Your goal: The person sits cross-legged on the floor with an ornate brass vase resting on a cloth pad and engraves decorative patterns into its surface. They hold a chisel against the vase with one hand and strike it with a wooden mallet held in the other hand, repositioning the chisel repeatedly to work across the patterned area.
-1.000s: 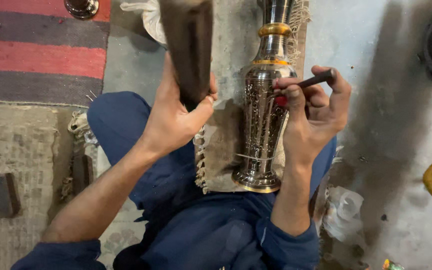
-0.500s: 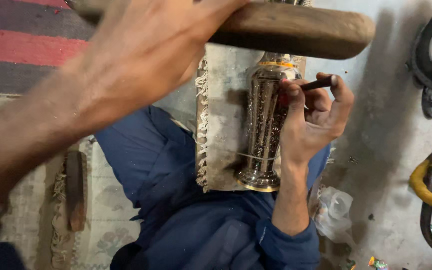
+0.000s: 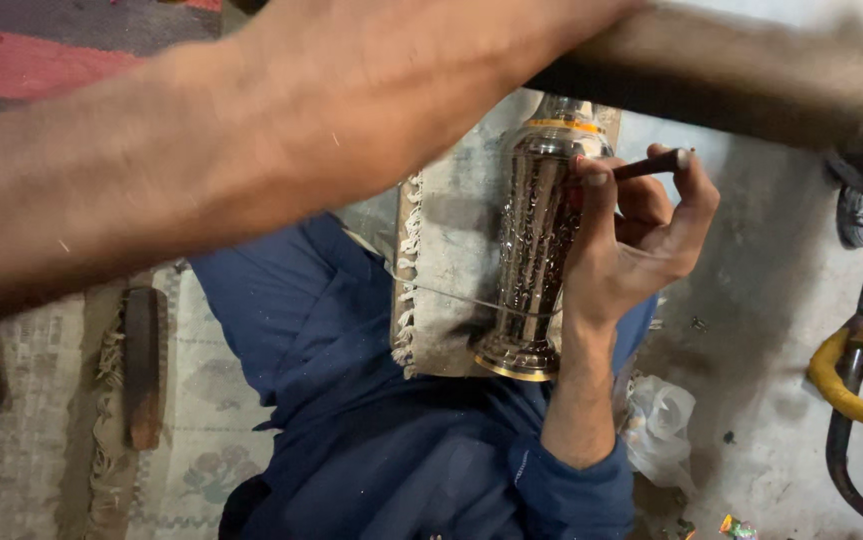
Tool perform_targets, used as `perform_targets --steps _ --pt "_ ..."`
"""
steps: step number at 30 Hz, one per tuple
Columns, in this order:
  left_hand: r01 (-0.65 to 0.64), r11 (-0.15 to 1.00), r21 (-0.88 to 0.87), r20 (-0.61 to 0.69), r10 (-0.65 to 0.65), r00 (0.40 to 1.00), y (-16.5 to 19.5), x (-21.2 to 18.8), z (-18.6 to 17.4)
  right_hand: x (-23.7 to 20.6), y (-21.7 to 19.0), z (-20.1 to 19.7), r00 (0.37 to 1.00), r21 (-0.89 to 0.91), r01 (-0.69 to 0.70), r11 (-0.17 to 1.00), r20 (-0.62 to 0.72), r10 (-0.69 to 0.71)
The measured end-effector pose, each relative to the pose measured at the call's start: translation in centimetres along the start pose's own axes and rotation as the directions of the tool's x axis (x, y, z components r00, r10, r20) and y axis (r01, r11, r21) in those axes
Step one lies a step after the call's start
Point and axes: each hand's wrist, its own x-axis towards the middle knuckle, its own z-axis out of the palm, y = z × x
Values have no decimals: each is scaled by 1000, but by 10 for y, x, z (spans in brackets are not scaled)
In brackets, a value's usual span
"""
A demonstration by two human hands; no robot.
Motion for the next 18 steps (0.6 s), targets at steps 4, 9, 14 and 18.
perform_targets --steps 4,9,14,18 --pt "0 1000 17 -4 0 1000 -2 -7 10 -1 0 0 1000 -12 -5 1000 13 5" --pt "0 999 34 -12 0 1000 -2 -12 9 1 -1 0 998 -63 40 997 44 -38" --pt "4 1000 31 -11 -3 1000 -2 -13 8 2 -6 6 997 -34 62 997 51 -60" --pt "15 1000 0 -5 -15 1000 -2 -10 10 3 -8 7 996 -75 79 994 47 -76"
